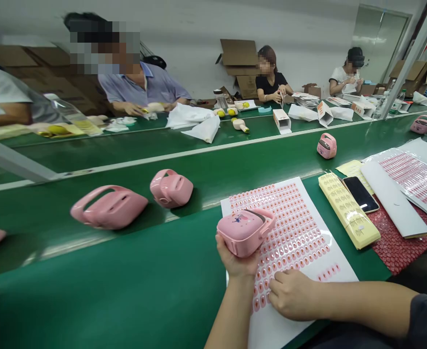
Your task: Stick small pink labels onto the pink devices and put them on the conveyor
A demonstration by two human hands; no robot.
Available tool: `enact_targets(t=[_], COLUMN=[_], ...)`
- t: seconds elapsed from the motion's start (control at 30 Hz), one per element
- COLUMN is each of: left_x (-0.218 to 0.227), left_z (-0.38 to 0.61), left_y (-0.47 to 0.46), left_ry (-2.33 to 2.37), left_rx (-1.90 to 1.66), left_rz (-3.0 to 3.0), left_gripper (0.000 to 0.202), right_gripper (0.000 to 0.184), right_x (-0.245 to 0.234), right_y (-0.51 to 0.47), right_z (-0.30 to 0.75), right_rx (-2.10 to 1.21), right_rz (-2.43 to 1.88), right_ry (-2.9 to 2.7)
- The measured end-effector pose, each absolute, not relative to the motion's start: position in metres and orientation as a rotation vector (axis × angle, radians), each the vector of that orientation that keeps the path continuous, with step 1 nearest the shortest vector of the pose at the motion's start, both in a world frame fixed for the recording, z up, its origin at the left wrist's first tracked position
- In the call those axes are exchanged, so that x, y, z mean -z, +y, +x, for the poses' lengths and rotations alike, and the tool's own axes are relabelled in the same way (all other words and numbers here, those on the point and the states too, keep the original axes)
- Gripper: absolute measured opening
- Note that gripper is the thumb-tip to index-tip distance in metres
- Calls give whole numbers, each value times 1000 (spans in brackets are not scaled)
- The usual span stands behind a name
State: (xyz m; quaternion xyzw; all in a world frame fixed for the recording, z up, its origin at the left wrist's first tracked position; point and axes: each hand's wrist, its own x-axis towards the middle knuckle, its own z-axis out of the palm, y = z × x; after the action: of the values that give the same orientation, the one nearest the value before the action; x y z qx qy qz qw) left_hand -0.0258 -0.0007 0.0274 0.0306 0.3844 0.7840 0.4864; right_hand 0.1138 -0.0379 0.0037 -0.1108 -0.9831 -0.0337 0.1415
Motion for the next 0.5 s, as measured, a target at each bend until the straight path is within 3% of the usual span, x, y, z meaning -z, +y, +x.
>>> enact_targets(t=[0.3,0.5], left_x=[5,10], left_z=[-35,-37], left_y=[-1,-5], left_ry=[730,453], left_rx=[-1824,-1820], left_rz=[212,319], left_gripper=[55,53], right_gripper=[19,19], right_x=[17,-17], right_y=[-25,2], right_z=[104,103], right_rx=[218,37], right_rz=[-147,-476], right_ry=[-2599,-2187])
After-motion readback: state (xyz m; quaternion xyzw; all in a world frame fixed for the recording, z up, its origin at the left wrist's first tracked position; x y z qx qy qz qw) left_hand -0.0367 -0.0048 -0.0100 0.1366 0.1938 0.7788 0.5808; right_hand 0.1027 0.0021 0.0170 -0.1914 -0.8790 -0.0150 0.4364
